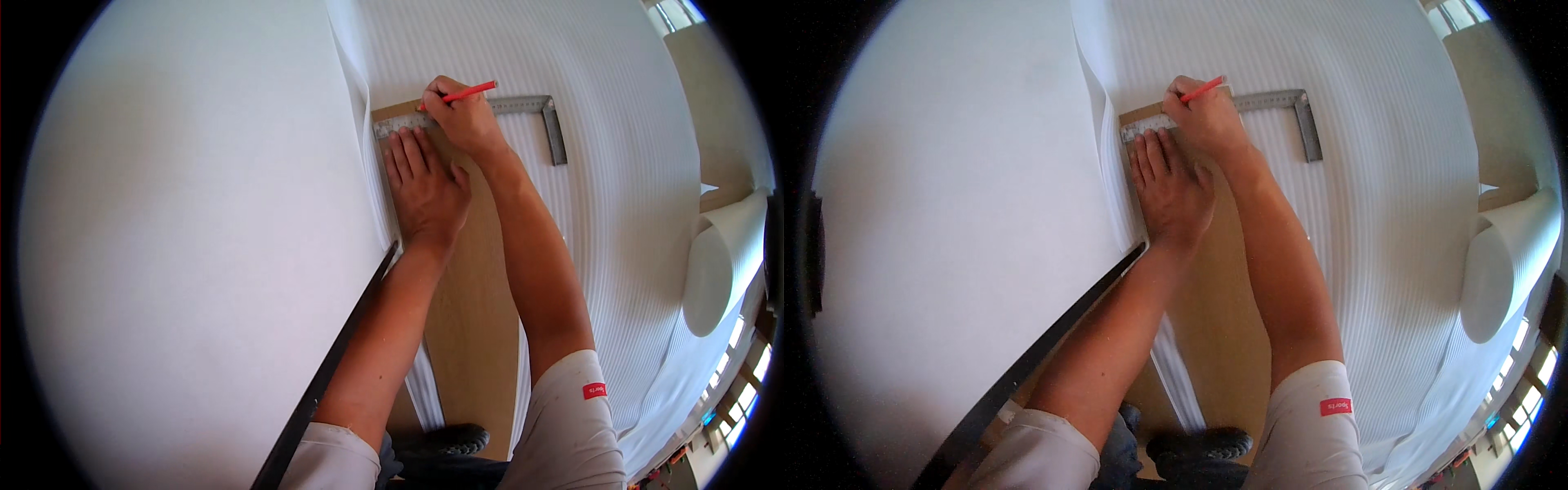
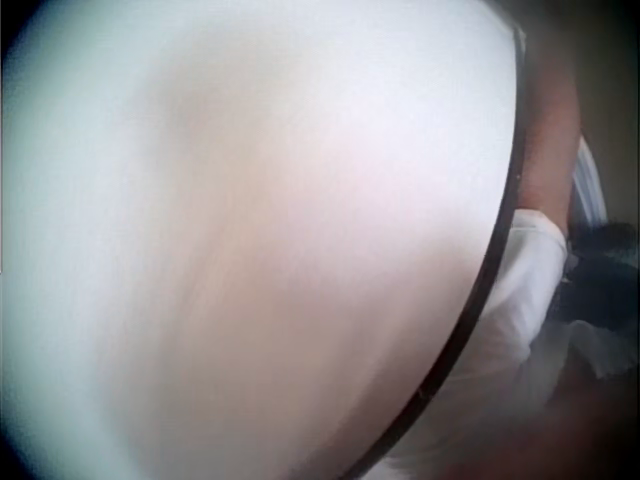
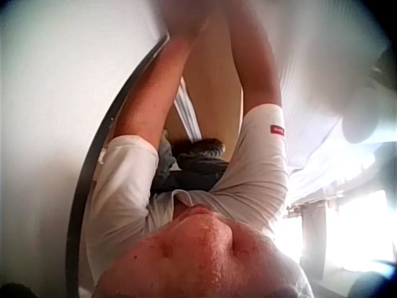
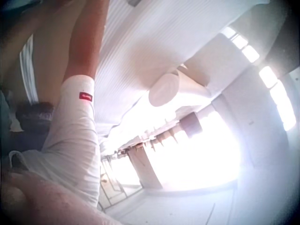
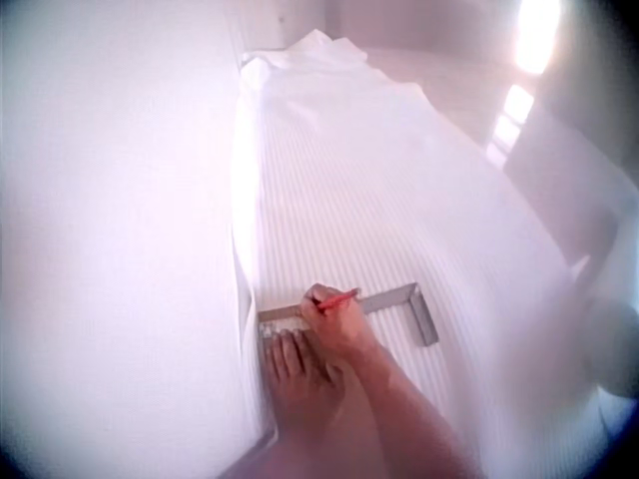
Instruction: The person marks flooring planks with a pencil and L-square, uses a hammer to tap pieces into place, and measures around a wall corner before taking a plank to a table saw to mark it for a custom cut.
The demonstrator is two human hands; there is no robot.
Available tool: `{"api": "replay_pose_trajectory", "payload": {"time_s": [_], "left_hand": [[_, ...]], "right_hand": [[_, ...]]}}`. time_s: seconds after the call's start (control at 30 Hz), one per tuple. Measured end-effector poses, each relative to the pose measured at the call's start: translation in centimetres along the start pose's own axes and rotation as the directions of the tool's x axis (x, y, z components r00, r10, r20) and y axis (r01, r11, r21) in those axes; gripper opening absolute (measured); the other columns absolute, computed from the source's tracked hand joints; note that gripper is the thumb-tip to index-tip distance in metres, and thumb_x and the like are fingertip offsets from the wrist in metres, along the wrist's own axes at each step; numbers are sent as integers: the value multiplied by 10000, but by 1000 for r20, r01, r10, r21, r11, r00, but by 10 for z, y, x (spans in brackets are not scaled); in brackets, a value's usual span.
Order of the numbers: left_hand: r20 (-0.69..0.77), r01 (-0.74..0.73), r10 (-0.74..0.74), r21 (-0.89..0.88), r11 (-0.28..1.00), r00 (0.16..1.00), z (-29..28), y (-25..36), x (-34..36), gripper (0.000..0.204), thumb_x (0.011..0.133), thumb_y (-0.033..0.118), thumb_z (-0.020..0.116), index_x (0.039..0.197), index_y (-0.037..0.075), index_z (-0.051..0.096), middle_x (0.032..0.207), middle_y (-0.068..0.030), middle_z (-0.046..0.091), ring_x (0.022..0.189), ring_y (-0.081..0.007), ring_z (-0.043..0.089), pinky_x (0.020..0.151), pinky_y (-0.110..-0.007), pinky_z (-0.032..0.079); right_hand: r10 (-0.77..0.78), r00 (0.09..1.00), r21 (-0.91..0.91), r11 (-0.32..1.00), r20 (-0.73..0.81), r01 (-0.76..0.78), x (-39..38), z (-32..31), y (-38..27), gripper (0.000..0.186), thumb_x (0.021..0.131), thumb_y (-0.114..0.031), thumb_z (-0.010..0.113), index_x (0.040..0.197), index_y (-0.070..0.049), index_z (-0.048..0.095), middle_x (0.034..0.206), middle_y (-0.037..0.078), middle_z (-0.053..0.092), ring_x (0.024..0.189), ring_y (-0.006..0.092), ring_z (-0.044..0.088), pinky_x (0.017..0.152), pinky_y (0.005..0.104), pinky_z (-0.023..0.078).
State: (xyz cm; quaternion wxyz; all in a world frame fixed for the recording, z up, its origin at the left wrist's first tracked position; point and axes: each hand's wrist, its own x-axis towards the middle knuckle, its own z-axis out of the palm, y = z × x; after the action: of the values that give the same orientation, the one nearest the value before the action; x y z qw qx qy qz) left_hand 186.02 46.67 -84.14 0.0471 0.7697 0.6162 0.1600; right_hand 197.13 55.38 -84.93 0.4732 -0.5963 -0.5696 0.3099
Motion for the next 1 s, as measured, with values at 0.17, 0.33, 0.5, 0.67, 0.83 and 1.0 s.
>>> {"api": "replay_pose_trajectory", "payload": {"time_s": [0.17, 0.33, 0.5, 0.67, 0.83, 1.0], "left_hand": [[3, 8, -8, 19, 1000, 1000, 2, -2, 0, 685, 906, 260, 580, 1461, -105, 408, 1531, -285, 379, 1478, -421, 310, 1238, -516, 225], [-18, -15, 15, -15, 1000, 1000, 3, 1, -1, 670, 919, 271, 579, 1458, -93, 416, 1522, -277, 383, 1467, -425, 313, 1237, -526, 219], [-74, -49, 49, 2, 999, 996, -1, -8, -4, 617, 920, 251, 603, 1420, -81, 459, 1441, -260, 442, 1417, -424, 361, 1215, -545, 252], [-176, -147, 152, 42, 988, 973, 8, -14, 1, 506, 909, 222, 644, 1325, -50, 550, 1369, -199, 497, 1305, -374, 466, 1134, -534, 352], [-235, -278, 259, -55, 959, 937, 9, -12, 0, 427, 896, 211, 687, 1293, 73, 611, 1353, -122, 534, 1265, -347, 500, 1102, -516, 380], [-324, -661, 603, -100, 744, 729, 2, -24, -6, 290, 868, 171, 715, 1148, 104, 676, 1128, -65, 648, 1129, -248, 600, 1053, -512, 426]], "right_hand": [[113, 992, 16, 993, 49, -114, 0, 0, -2, 191, 929, -188, 608, 918, -5, 662, 772, 189, 664, 723, 361, 634, 663, 422, 505], [114, 961, 87, 992, -253, -95, -19, -21, 11, 195, 918, -183, 674, 1044, -33, 674, 973, 162, 703, 888, 353, 648, 772, 412, 514], [-302, 821, -724, 666, -484, -181, -78, -81, 20, 224, 883, -135, 736, 1092, -77, 679, 1054, 142, 700, 962, 342, 635, 850, 440, 502], [-193, 876, -742, 627, -442, -237, -102, -115, 14, 172, 862, -115, 731, 1020, -86, 670, 987, 133, 691, 926, 348, 619, 837, 462, 497], [-129, 784, -686, 583, -607, -435, -178, -152, -28, 158, 841, -116, 725, 981, -86, 660, 976, 125, 690, 923, 347, 622, 820, 455, 503], [58, 711, -573, 548, -701, -609, -261, -156, -102, 165, 840, -113, 723, 984, -85, 647, 960, 116, 685, 923, 344, 622, 812, 457, 500]]}}
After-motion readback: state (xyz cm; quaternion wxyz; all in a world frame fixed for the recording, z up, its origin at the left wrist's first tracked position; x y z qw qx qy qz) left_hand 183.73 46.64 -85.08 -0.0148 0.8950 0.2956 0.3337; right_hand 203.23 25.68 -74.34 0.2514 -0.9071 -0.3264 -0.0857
